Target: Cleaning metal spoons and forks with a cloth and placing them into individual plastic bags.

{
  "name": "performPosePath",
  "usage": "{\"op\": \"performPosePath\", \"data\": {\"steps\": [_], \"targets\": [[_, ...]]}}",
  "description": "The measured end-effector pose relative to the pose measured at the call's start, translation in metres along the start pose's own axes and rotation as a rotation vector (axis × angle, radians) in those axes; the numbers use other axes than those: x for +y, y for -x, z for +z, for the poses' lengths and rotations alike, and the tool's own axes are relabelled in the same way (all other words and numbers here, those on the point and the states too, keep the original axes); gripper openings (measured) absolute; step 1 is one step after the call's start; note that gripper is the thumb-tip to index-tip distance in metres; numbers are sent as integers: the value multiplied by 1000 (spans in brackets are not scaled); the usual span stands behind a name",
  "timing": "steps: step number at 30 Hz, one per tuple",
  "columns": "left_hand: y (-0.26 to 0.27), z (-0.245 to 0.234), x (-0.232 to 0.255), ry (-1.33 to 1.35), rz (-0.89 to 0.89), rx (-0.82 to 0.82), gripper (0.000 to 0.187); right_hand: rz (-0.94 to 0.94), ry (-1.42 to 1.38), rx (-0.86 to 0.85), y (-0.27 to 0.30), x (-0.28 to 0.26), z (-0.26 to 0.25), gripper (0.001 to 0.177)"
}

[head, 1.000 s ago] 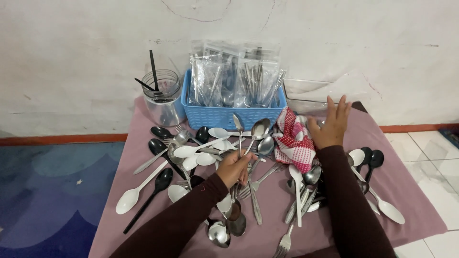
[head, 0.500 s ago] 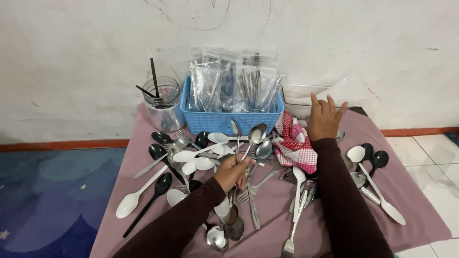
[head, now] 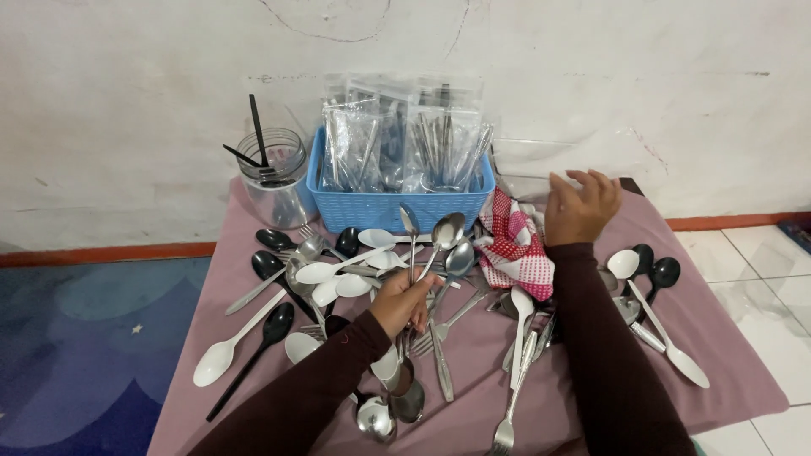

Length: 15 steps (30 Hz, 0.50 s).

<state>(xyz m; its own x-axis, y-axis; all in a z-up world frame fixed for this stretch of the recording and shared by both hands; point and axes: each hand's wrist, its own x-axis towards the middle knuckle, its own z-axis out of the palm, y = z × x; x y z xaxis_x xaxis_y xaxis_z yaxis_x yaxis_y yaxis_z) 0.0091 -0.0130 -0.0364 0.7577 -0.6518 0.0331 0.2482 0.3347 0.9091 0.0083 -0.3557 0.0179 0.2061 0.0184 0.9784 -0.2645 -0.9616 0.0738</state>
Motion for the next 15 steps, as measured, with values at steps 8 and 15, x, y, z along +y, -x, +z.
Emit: {"op": "performPosePath", "data": {"steps": [8, 15], "targets": [[1, 4, 10, 18, 68, 15, 29, 108, -223, 226, -23, -17, -30, 18], [-3, 4, 18, 100, 397, 289, 30, -121, -638, 137, -36, -116, -91, 17]]}}
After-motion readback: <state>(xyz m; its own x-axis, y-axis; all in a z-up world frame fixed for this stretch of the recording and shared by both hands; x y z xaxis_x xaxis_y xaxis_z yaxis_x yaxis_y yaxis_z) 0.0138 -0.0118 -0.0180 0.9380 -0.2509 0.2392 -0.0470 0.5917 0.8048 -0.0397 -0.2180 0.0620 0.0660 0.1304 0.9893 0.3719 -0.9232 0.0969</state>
